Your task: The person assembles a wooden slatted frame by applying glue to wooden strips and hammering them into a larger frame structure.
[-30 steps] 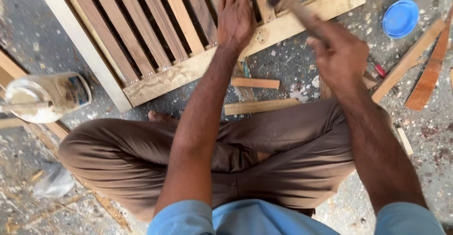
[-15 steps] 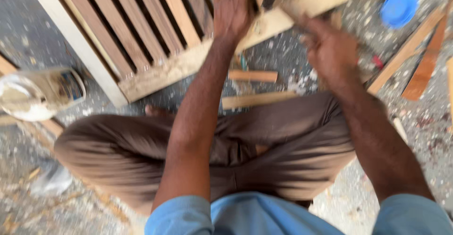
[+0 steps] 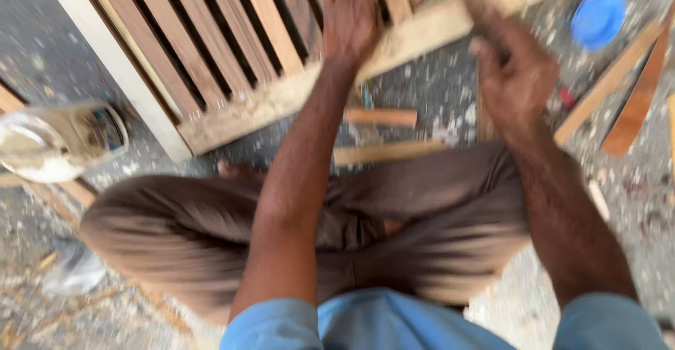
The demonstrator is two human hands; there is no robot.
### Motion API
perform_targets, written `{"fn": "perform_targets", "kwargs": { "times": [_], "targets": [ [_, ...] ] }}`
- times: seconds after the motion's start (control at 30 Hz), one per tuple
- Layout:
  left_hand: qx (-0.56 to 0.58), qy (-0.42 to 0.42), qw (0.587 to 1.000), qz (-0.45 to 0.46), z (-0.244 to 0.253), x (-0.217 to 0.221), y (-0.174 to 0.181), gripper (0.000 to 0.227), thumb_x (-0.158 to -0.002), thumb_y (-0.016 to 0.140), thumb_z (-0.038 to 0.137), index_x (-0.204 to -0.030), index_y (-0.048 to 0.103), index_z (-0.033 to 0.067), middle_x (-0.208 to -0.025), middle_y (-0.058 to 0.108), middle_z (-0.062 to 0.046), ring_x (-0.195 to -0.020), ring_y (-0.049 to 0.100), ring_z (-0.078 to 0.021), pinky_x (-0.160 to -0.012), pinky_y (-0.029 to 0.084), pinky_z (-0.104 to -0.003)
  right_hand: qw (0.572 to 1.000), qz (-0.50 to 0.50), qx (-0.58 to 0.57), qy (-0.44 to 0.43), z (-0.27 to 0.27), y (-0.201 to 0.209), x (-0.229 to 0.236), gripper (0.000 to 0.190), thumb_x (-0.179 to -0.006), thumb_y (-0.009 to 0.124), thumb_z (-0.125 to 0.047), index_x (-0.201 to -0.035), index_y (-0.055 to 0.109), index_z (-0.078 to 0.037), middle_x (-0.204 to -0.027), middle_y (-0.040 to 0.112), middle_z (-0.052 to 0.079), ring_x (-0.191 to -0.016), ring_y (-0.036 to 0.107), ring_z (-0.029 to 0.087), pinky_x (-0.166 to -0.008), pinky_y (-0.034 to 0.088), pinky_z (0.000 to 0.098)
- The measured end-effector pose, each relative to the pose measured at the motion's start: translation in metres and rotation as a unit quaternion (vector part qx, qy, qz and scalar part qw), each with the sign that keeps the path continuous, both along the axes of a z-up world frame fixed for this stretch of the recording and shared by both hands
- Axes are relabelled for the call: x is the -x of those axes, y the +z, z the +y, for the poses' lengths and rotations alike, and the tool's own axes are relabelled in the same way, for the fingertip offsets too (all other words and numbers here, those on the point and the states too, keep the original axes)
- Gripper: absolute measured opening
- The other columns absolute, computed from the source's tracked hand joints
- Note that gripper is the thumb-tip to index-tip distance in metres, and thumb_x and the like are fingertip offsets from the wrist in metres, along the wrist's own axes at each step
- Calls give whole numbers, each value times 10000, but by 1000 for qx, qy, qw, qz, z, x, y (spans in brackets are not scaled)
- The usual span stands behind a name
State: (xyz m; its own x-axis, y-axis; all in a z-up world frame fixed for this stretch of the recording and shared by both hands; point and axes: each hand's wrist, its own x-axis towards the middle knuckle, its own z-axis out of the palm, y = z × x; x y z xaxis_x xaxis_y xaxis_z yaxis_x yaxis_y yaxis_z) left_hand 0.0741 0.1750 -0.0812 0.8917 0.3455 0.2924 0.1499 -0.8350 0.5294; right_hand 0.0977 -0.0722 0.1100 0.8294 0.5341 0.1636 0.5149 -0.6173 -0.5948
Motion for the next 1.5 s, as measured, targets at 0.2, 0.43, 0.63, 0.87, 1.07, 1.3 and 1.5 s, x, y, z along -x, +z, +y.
{"fn": "perform_targets", "kwargs": {
  "times": [0.2, 0.43, 0.63, 0.87, 1.07, 1.3, 1.5],
  "targets": [
    [33, -34, 996, -82, 4, 5, 14, 620, -1070, 557, 97, -1611, 254, 118, -1456, 668, -74, -1486, 427, -343, -1248, 289, -545, 970, -96, 212, 68, 4, 6, -3, 386, -1002, 733, -238, -1383, 756, -177, -1034, 778, 62, -743, 701, 192, -659, 592, 368],
    [42, -44, 993, 105, 5, 0, 16, 619, -1040, 588, 153, -1595, 316, 101, -1400, 653, -126, -1409, 468, -323, -1245, 332, -532, 979, -86, 173, 58, 1, 0, 4, 240, -1086, 769, -144, -1325, 759, -165, -1058, 779, 73, -785, 709, 209, -718, 601, 373],
    [29, -21, 992, 123, -7, 12, 9, 538, -1003, 556, 178, -1507, 382, 108, -1418, 619, -198, -1368, 475, -341, -1136, 348, -527, 995, -61, 60, 44, -6, -1, 9, 351, -1047, 719, -16, -1393, 701, -70, -1211, 765, 133, -864, 723, 185, -678, 591, 313],
    [16, -4, 997, -72, 7, -4, 26, 651, -907, 612, 108, -1506, 364, 50, -1376, 653, -219, -1346, 480, -367, -1136, 333, -546, 985, -96, 119, 76, 17, 12, 0, 301, -1029, 812, -47, -1319, 745, -90, -1157, 765, 157, -889, 743, 227, -630, 605, 318],
    [127, -28, 988, 85, 4, 2, 21, 450, -963, 551, 108, -1384, 458, -19, -1178, 705, -186, -1212, 591, -379, -1053, 423, -536, 986, -58, 130, 92, 10, -4, 6, 351, -1044, 748, -61, -1388, 709, -115, -1161, 766, 115, -899, 753, 216, -730, 634, 341],
    [181, -67, 921, 338, 2, -2, 34, 269, -1126, 421, 210, -1309, 545, 57, -1172, 656, -166, -1111, 638, -327, -1014, 488, -469, 987, -110, 56, 105, 9, 17, 4, 349, -1084, 658, -37, -1428, 654, -97, -1126, 733, 120, -877, 726, 198, -719, 606, 353],
    [24, -3, 985, -170, 5, 6, 37, 489, -821, 510, -9, -1303, 548, -77, -1110, 711, -188, -1130, 598, -386, -1000, 386, -538, 930, -185, 295, 119, 28, 31, 2, 290, -1039, 765, -124, -1326, 775, -168, -855, 755, 83, -498, 576, 143, -379, 465, 325]
  ]
}}
